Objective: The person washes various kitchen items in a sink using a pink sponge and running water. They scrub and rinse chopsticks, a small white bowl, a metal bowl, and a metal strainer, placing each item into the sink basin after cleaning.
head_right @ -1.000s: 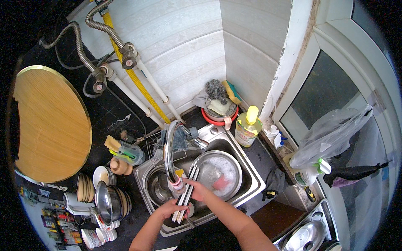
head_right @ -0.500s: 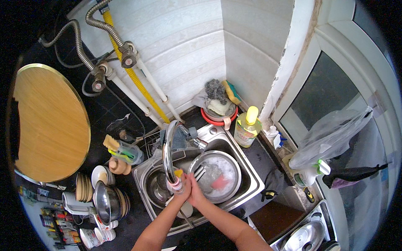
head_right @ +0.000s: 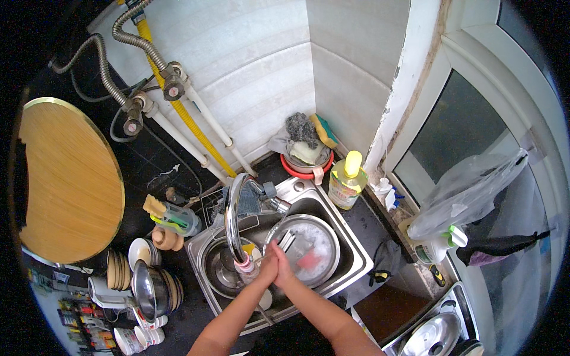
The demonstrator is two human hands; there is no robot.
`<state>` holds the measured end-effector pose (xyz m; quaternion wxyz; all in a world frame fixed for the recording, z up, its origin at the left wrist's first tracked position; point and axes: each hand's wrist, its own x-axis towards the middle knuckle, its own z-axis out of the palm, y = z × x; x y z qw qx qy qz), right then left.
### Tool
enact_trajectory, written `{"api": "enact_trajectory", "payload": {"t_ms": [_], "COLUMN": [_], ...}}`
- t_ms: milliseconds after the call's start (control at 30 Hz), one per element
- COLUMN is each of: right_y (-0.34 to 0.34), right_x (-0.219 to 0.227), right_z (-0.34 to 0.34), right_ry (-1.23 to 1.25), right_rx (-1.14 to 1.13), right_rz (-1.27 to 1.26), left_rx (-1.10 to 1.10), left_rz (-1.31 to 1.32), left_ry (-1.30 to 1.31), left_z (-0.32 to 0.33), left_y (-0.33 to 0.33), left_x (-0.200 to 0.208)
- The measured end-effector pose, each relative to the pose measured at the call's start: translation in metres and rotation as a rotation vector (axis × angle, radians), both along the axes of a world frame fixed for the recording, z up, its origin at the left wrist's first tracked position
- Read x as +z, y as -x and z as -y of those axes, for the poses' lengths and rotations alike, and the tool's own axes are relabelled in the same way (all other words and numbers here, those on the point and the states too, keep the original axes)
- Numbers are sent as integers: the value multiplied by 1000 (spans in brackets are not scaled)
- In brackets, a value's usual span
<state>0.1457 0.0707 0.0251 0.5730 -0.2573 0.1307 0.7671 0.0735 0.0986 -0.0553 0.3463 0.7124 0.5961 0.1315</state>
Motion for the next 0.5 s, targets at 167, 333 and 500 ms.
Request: {"api": "enact_trajectory", "payload": {"t_ms": [167, 333, 500], "right_y": [2, -6, -13], "right_x": [21, -7, -28], "right_z": [9, 0, -2], "right_ry": [-69, -7, 99], "right_rx": [-54, -144, -209], "right_rz": [17, 37, 32], "left_rx": [17, 62, 21], "left_rz": [-50, 165, 327], "left_ry": [62, 114, 29], "left_z": [-15, 7, 17], "left_y": [2, -23, -14], "left_x": [18, 85, 24]}}
